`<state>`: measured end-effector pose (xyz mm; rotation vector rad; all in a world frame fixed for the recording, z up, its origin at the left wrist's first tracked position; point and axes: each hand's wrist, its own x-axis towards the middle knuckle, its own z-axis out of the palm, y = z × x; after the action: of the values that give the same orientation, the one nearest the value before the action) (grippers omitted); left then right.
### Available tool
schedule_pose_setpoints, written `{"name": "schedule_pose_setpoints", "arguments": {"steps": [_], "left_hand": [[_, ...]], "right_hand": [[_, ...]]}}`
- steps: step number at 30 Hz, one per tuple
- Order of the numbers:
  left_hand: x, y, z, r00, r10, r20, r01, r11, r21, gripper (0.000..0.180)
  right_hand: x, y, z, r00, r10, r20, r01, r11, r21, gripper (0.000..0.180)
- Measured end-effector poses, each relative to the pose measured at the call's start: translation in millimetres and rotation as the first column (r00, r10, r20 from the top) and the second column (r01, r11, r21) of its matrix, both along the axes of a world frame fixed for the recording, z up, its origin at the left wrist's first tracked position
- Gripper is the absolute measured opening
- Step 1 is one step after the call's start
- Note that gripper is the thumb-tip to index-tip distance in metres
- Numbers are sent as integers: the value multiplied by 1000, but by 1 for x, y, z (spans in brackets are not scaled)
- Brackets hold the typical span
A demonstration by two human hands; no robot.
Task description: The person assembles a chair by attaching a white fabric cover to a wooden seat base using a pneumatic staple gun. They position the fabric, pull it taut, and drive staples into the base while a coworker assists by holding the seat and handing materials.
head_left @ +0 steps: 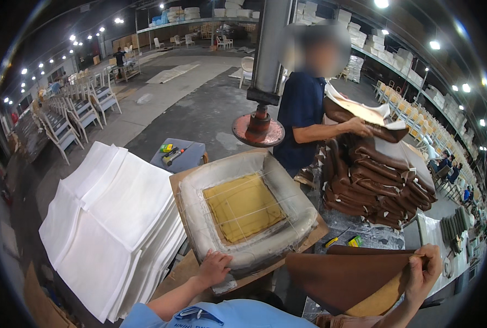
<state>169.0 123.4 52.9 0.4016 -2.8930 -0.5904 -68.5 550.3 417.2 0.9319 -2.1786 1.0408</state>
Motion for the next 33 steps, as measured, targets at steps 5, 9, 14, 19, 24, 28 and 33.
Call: {"name": "schedule_pose_setpoints", "arguments": {"steps": [5,9,14,19,24,28,33], "left_hand": [[18,-21,-2,999,28,-18,-28,999,33,57],[26,-32,-5,999,-3,-44,3,1000,21,59],[32,-29,-14,996,-37,-81,39,999,20,62],[24,-11,-14,997,-26,-78,31,998,60,59],[19,-4,-12,992,-43,-115,54,995,89,56],[20,-3,-10,993,-38,-108,50,993,105,56],[24,-11,-9,995,-30,-93,39,994,98,57]], "right_hand": [[19,-30,4,998,24,51,-22,999,-37,36],[28,-40,11,994,79,77,-72,993,-93,39],[42,-54,26,985,122,125,-104,984,-145,46],[49,-62,28,980,145,135,-123,980,-158,47],[56,-63,31,979,142,144,-122,983,-140,45],[55,-69,25,981,144,131,-125,982,-142,43],[63,-67,28,985,130,117,-116,986,-116,43]]}}
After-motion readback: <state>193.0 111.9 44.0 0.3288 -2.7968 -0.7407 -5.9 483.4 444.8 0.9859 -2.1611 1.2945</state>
